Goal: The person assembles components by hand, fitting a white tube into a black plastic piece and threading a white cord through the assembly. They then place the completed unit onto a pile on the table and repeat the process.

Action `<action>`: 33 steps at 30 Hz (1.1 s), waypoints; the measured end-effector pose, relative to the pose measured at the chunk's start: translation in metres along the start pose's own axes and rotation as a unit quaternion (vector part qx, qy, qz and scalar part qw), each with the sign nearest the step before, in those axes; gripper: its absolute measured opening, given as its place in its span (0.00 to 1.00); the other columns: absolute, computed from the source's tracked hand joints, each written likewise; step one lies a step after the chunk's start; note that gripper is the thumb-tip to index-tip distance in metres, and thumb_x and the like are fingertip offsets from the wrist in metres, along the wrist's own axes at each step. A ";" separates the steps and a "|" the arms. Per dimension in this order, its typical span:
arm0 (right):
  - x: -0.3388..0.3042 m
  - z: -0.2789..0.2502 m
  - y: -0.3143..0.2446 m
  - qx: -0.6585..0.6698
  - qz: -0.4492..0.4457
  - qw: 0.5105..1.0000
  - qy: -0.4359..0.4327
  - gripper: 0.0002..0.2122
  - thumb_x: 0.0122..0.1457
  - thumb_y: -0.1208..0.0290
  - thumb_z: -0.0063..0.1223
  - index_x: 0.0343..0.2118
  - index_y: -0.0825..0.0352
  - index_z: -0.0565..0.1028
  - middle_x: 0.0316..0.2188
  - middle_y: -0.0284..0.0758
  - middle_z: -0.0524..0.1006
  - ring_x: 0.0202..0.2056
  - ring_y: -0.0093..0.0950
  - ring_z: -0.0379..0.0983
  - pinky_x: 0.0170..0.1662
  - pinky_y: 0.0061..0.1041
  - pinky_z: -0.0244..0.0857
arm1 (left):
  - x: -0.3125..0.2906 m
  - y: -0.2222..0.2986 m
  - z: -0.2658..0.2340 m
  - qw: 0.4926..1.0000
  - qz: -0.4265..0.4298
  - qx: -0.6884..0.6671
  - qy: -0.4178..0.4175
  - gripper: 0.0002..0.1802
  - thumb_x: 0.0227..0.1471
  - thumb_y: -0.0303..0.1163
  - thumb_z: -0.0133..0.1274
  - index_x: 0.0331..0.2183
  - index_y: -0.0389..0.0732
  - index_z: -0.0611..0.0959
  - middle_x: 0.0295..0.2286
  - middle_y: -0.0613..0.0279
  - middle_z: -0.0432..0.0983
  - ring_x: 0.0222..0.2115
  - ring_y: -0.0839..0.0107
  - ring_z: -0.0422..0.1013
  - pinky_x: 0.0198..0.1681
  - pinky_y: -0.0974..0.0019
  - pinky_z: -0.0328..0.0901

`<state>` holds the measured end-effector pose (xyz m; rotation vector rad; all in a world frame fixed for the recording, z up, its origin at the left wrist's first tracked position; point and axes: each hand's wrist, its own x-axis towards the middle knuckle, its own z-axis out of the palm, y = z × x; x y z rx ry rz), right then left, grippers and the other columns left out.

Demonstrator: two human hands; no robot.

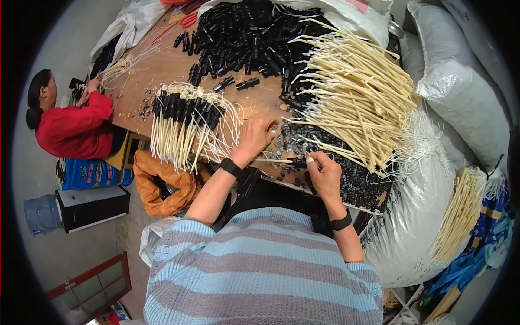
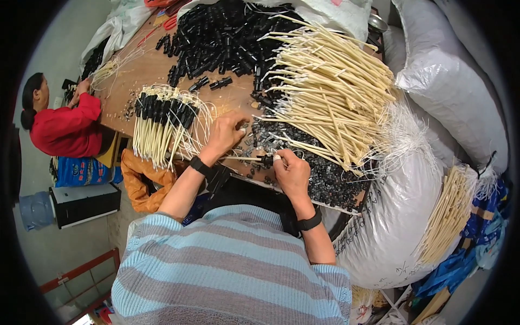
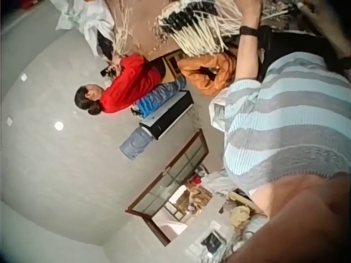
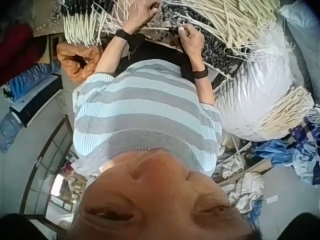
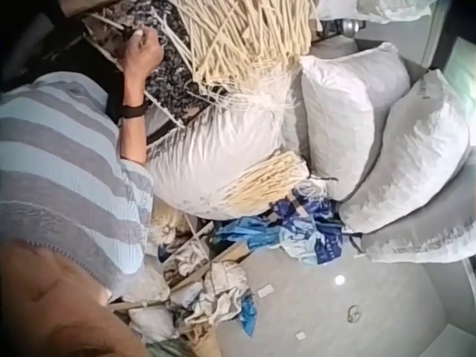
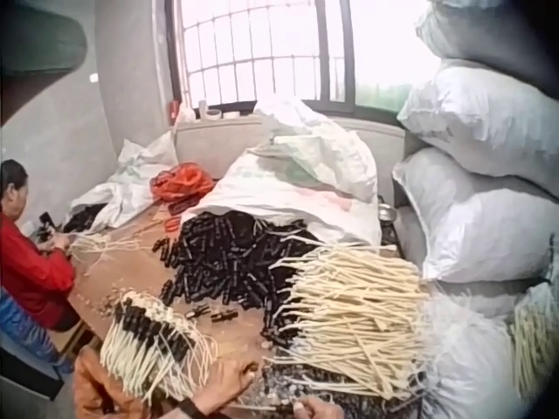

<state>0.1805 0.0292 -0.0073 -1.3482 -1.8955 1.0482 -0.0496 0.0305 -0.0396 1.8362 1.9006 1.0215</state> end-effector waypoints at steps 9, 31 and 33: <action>0.011 0.008 0.013 0.054 0.015 0.998 0.019 0.06 0.51 0.75 0.51 0.31 0.66 0.79 0.18 0.42 0.75 0.20 0.36 0.74 0.26 0.30 0.65 | -0.014 0.089 0.007 0.971 0.171 -0.163 -0.030 0.15 0.35 0.18 0.54 0.31 0.40 0.83 0.29 0.61 0.77 0.29 0.65 0.73 0.33 0.67 0.68; -0.003 0.002 -0.014 -0.048 -0.163 0.978 0.120 0.04 0.50 0.75 0.56 0.31 0.62 0.77 0.20 0.35 0.76 0.19 0.34 0.73 0.21 0.28 0.64 | -0.023 0.084 0.017 0.971 -0.101 -0.216 0.018 0.08 0.38 0.17 0.52 0.26 0.35 0.82 0.19 0.68 0.73 0.21 0.80 0.68 0.24 0.74 0.61; -0.002 -0.001 -0.011 -0.030 -0.159 0.983 0.090 0.05 0.49 0.75 0.58 0.30 0.62 0.78 0.18 0.36 0.74 0.18 0.34 0.72 0.20 0.28 0.63 | -0.020 0.088 0.015 0.989 0.006 -0.119 0.084 0.06 0.33 0.22 0.53 0.22 0.38 0.81 0.20 0.58 0.74 0.24 0.59 0.69 0.27 0.61 0.64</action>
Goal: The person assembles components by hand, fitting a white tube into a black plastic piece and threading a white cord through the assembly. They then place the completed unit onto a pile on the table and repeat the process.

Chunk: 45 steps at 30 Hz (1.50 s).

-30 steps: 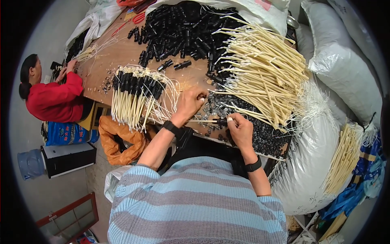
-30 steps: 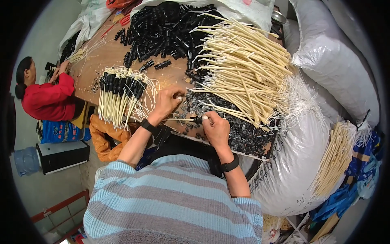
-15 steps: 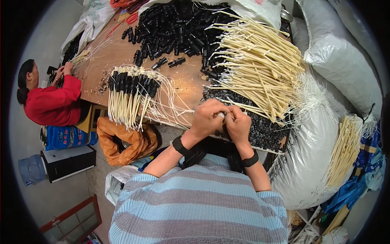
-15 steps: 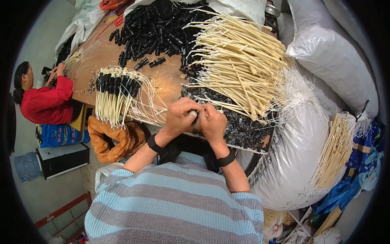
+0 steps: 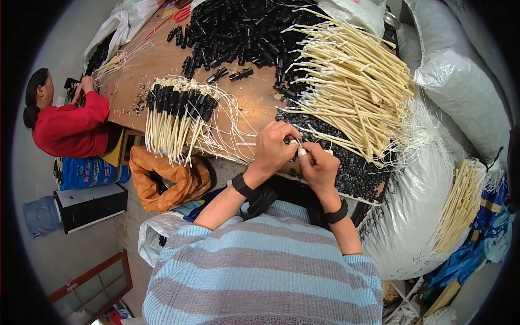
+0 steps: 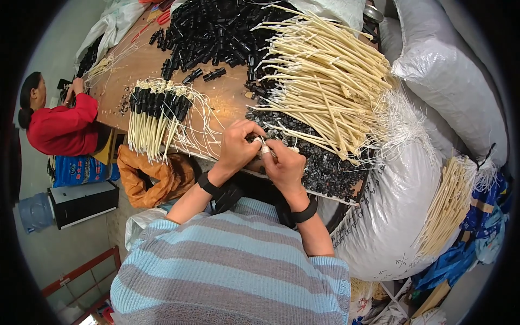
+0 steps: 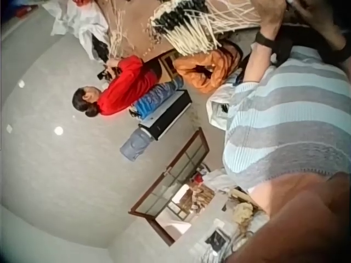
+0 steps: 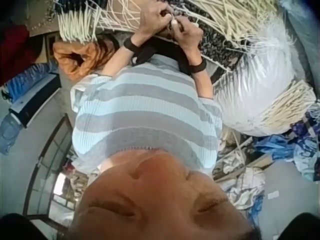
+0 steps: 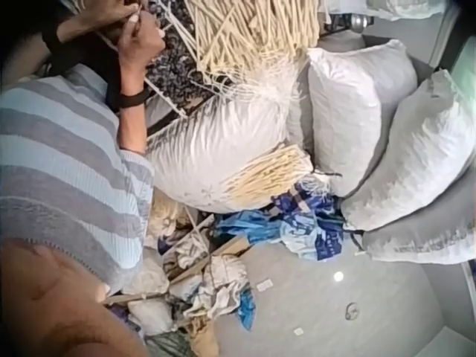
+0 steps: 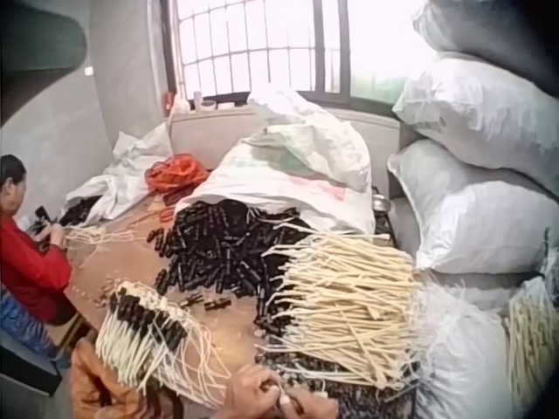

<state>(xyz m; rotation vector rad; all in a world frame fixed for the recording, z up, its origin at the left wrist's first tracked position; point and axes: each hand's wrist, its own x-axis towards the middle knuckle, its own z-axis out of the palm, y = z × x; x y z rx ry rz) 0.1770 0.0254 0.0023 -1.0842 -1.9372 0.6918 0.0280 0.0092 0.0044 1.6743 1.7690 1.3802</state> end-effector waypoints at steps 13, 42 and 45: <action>0.012 -0.033 0.006 0.610 0.289 0.733 -0.086 0.09 0.58 0.77 0.53 0.40 0.73 0.75 0.20 0.22 0.70 0.17 0.10 0.55 0.20 0.12 0.47 | 0.009 0.015 -0.018 0.974 0.081 -0.069 -0.200 0.25 0.34 0.21 0.52 0.42 0.40 0.80 0.34 0.53 0.78 0.35 0.56 0.75 0.39 0.60 0.70; 0.015 -0.006 -0.024 -0.110 -0.133 0.966 -0.192 0.12 0.45 0.70 0.63 0.34 0.66 0.78 0.43 0.37 0.76 0.39 0.36 0.72 0.41 0.31 0.63 | 0.018 -0.063 -0.119 0.894 -0.008 0.413 0.175 0.29 0.35 0.27 0.58 0.46 0.40 0.77 0.45 0.57 0.71 0.48 0.57 0.63 0.52 0.54 0.54; 0.014 -0.013 0.003 -0.143 -0.094 0.980 -0.103 0.10 0.48 0.70 0.62 0.33 0.64 0.78 0.33 0.35 0.78 0.32 0.36 0.73 0.36 0.31 0.62 | 0.038 -0.049 -0.078 0.976 0.095 0.193 0.039 0.23 0.35 0.18 0.53 0.40 0.37 0.80 0.38 0.53 0.76 0.41 0.54 0.70 0.48 0.57 0.65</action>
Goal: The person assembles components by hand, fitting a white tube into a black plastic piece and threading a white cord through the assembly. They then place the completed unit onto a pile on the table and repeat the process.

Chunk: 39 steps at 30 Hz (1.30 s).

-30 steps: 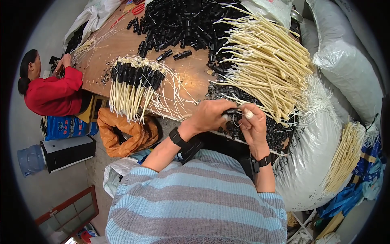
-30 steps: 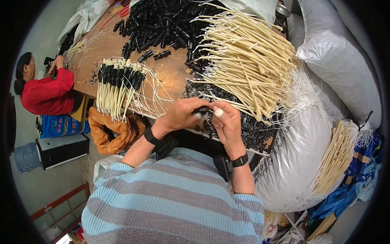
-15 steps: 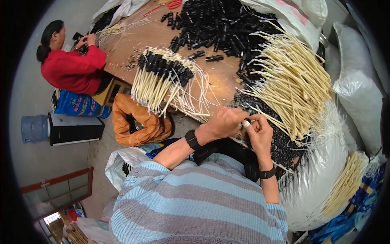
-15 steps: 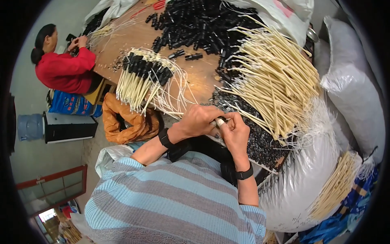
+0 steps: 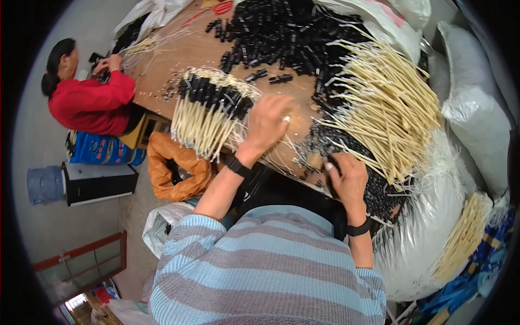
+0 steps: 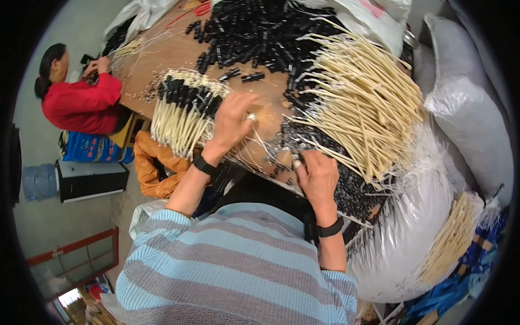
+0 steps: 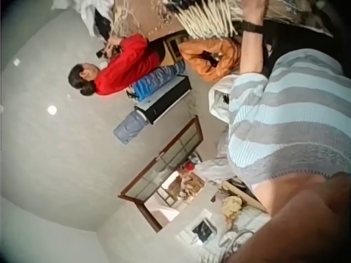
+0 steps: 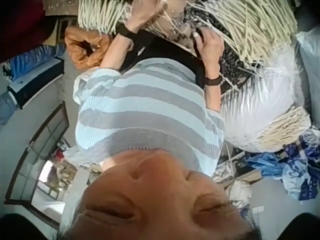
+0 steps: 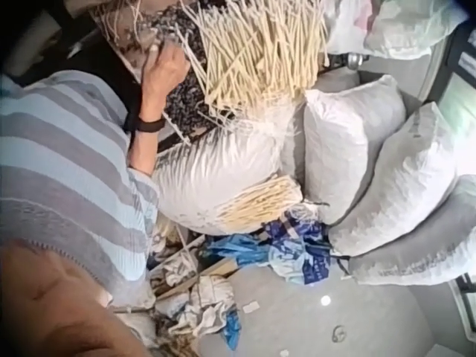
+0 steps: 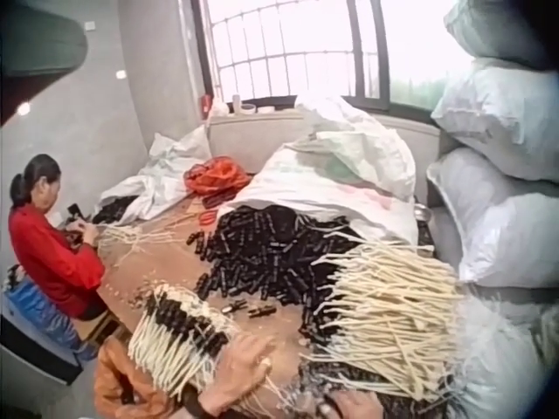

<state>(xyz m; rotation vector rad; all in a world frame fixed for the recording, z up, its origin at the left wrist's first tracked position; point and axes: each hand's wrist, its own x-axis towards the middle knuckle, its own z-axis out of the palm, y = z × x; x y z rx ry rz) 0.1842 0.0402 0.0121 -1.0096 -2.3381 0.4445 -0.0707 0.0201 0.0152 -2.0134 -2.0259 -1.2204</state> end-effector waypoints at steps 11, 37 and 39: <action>0.027 -0.070 0.064 -0.221 0.065 0.965 0.128 0.08 0.49 0.72 0.61 0.33 0.64 0.76 0.29 0.37 0.74 0.28 0.38 0.71 0.30 0.31 0.63 | 0.026 -0.017 0.081 0.994 0.009 0.001 -0.113 0.20 0.39 0.21 0.53 0.40 0.40 0.78 0.32 0.55 0.75 0.38 0.55 0.70 0.43 0.56 0.64; 0.005 -0.001 -0.005 -0.045 0.084 0.994 -0.047 0.11 0.42 0.75 0.60 0.32 0.63 0.73 0.37 0.36 0.76 0.31 0.42 0.75 0.31 0.36 0.69 | -0.019 0.080 0.019 0.950 0.195 -0.094 -0.226 0.16 0.36 0.25 0.58 0.33 0.46 0.78 0.23 0.62 0.74 0.26 0.61 0.73 0.26 0.57 0.66; 0.008 -0.009 0.004 0.043 0.081 0.995 0.025 0.07 0.46 0.75 0.60 0.25 0.64 0.71 0.45 0.39 0.76 0.29 0.37 0.76 0.31 0.32 0.69 | -0.026 0.058 0.018 0.960 0.163 -0.102 -0.205 0.13 0.38 0.26 0.58 0.31 0.44 0.78 0.22 0.62 0.74 0.23 0.61 0.72 0.25 0.61 0.66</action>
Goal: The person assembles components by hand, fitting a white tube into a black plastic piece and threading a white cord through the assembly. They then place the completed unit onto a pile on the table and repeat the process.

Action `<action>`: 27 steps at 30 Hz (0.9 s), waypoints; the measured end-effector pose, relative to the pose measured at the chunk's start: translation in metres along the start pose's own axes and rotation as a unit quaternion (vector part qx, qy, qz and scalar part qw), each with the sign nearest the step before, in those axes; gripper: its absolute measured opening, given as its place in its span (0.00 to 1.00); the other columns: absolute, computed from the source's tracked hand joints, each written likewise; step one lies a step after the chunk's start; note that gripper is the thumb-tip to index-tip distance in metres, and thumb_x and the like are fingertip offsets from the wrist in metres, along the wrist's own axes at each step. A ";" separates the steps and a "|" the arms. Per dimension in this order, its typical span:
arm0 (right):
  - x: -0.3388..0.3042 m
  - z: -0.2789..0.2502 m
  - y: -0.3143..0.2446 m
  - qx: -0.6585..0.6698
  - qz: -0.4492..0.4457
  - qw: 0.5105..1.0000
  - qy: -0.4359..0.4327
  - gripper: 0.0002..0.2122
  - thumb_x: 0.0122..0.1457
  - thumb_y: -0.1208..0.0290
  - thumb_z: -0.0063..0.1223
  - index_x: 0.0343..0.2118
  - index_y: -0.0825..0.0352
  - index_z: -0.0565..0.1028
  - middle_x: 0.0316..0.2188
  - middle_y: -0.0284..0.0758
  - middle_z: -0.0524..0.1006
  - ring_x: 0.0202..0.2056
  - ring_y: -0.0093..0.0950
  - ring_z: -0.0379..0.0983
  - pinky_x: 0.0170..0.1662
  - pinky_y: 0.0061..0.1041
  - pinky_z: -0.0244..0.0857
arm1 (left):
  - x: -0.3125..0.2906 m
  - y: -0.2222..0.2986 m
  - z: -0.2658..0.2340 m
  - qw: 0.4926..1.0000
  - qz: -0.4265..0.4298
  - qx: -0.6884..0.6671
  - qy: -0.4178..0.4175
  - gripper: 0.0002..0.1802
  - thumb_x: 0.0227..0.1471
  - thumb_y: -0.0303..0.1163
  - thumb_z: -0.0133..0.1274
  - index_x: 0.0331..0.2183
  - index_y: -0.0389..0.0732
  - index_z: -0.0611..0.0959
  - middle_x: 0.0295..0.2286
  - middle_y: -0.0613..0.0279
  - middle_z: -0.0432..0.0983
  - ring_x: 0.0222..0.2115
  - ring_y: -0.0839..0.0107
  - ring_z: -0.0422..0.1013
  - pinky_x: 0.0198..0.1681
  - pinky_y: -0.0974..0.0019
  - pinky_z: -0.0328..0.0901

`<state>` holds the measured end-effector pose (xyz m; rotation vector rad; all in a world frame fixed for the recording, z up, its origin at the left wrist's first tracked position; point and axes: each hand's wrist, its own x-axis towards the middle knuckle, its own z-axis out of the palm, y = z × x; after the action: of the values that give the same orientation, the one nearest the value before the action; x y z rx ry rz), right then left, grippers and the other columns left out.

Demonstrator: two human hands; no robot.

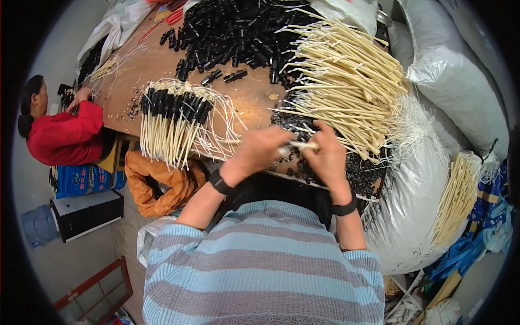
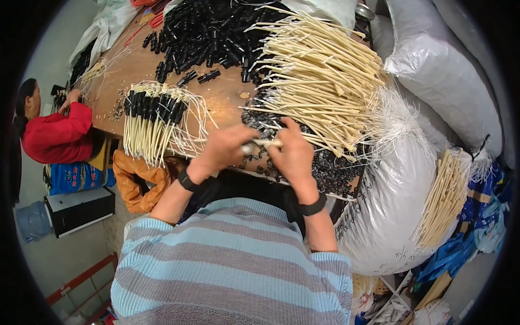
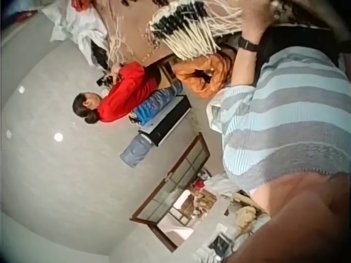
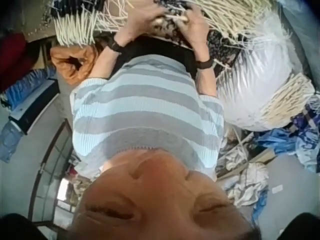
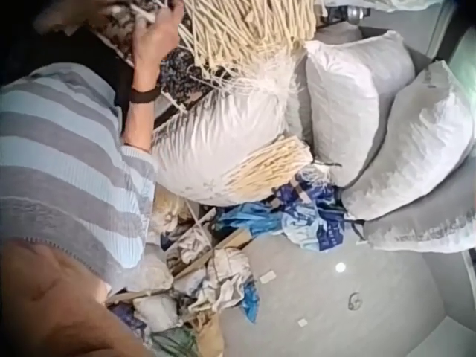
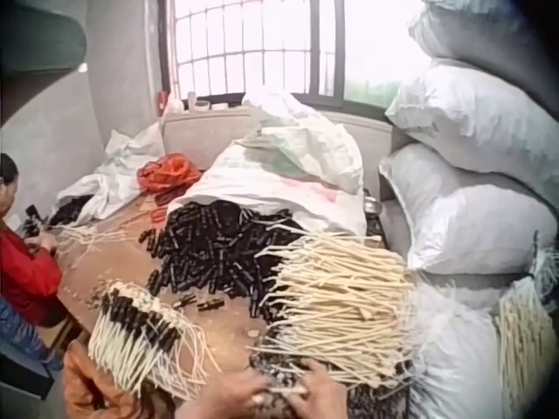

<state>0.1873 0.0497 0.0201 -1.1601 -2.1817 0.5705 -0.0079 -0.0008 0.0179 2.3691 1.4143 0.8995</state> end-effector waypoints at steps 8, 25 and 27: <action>-0.003 -0.003 -0.009 0.131 -0.121 0.984 -0.010 0.03 0.54 0.72 0.58 0.31 0.62 0.77 0.28 0.36 0.79 0.19 0.31 0.73 0.23 0.26 0.68 | -0.003 -0.008 0.014 0.819 -0.432 -0.373 0.054 0.09 0.47 0.28 0.56 0.34 0.36 0.80 0.16 0.64 0.71 0.17 0.75 0.68 0.22 0.67 0.62; -0.011 0.013 -0.008 0.002 -0.016 1.000 0.006 0.04 0.52 0.72 0.57 0.31 0.62 0.79 0.16 0.38 0.75 0.18 0.33 0.73 0.22 0.27 0.65 | -0.014 -0.003 0.003 0.966 -0.253 -0.056 -0.018 0.22 0.40 0.20 0.45 0.42 0.41 0.79 0.35 0.50 0.76 0.40 0.50 0.71 0.42 0.53 0.65; -0.010 0.015 -0.009 0.003 -0.028 1.000 -0.008 0.04 0.51 0.73 0.57 0.31 0.62 0.79 0.17 0.38 0.75 0.18 0.34 0.73 0.23 0.28 0.65 | -0.013 -0.002 0.003 0.965 -0.254 -0.058 -0.036 0.23 0.40 0.18 0.45 0.42 0.39 0.78 0.37 0.50 0.76 0.41 0.50 0.71 0.44 0.55 0.65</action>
<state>0.1767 0.0350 0.0116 -1.0903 -2.2170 0.5647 -0.0122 -0.0107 0.0097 1.7979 1.7654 0.7196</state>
